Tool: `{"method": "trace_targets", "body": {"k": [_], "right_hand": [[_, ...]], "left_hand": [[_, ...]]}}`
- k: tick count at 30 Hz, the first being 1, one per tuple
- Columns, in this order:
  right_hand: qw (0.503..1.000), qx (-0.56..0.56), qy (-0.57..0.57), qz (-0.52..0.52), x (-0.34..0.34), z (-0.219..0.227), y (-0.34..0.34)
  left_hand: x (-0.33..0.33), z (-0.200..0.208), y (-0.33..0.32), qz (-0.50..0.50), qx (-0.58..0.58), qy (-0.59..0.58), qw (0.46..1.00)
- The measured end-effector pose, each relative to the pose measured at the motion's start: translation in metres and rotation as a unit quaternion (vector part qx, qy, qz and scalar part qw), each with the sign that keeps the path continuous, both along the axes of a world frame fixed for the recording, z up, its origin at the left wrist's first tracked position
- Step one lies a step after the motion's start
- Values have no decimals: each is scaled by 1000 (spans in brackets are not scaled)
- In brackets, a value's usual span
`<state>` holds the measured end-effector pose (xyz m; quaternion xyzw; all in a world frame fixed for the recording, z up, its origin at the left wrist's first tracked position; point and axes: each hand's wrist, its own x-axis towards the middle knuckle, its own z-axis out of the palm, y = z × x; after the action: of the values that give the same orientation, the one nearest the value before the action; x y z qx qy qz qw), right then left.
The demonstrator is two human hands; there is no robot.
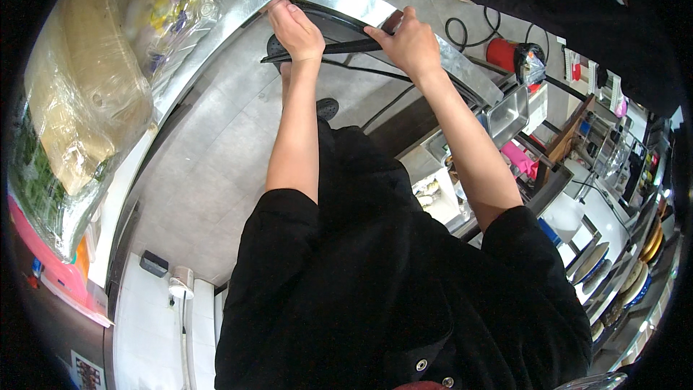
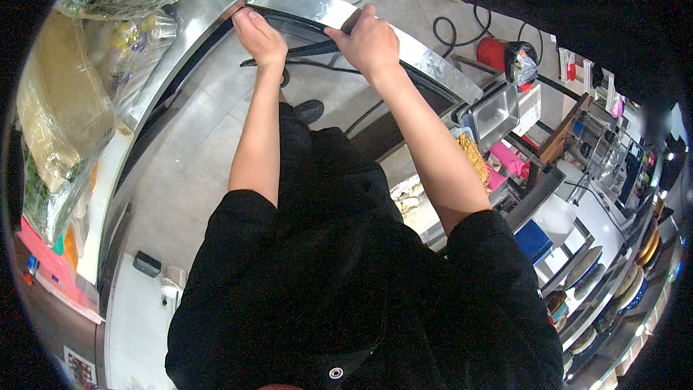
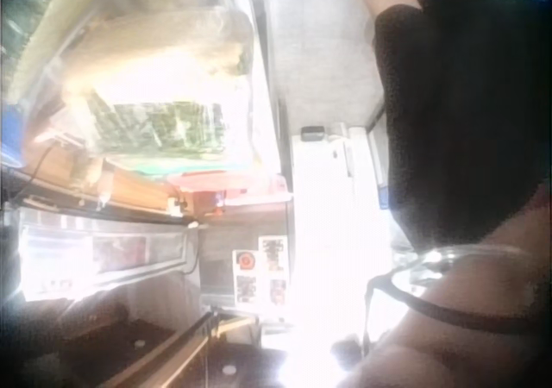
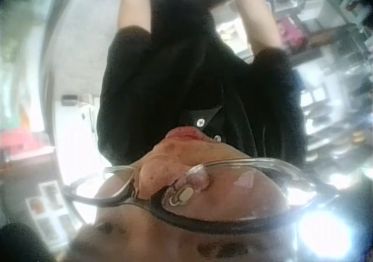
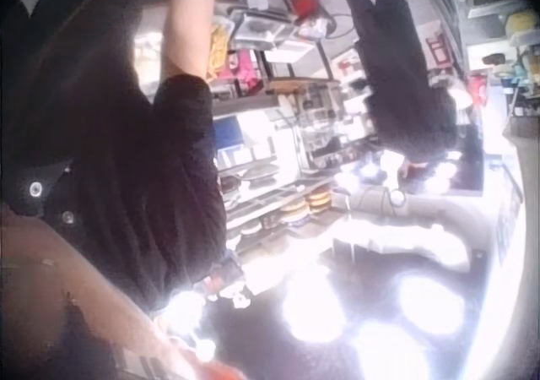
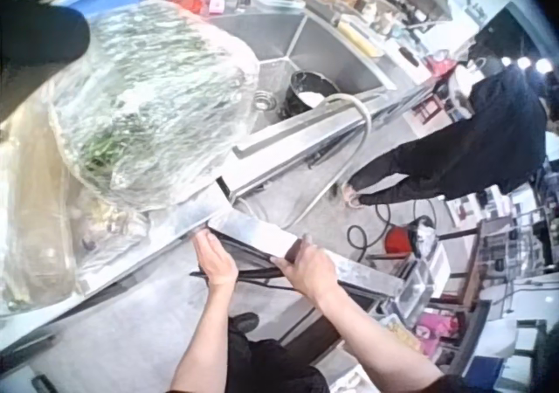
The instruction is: The person removes a black rubber gasket from a commercial refrigerator door, retrieves a small tool from a nearby basket, and then uses the tool to pry and reseat the gasket along the door frame. The person works along the top and side edges of the door, pressing the gasket into place.
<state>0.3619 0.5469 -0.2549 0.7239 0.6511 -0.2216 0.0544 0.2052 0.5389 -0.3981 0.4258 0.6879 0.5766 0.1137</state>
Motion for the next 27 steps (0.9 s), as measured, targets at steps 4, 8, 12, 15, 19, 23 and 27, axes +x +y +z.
{"method": "trace_targets", "body": {"k": [4,8,12,15,19,23,27], "right_hand": [[1000,-8,4,1,1,-3,0],[1000,0,13,1,2,-3,0],[999,-2,29,14,10,-2,1],[1000,8,3,16,12,-4,-2],[1000,14,12,19,10,-1,-6],[998,47,41,1,14,-6,-12],[996,63,57,-21,12,-14,-19]], "left_hand": [[2,-3,-3,9,-10,15,1000],[4,4,-3,15,-36,4,999],[-9,12,-7,-42,-65,29,997],[-15,32,-17,-61,-116,-58,990],[-14,40,-15,-21,-114,-75,990],[-22,38,-14,-58,-131,-65,988],[-44,29,-24,-113,-144,-32,983]]}}
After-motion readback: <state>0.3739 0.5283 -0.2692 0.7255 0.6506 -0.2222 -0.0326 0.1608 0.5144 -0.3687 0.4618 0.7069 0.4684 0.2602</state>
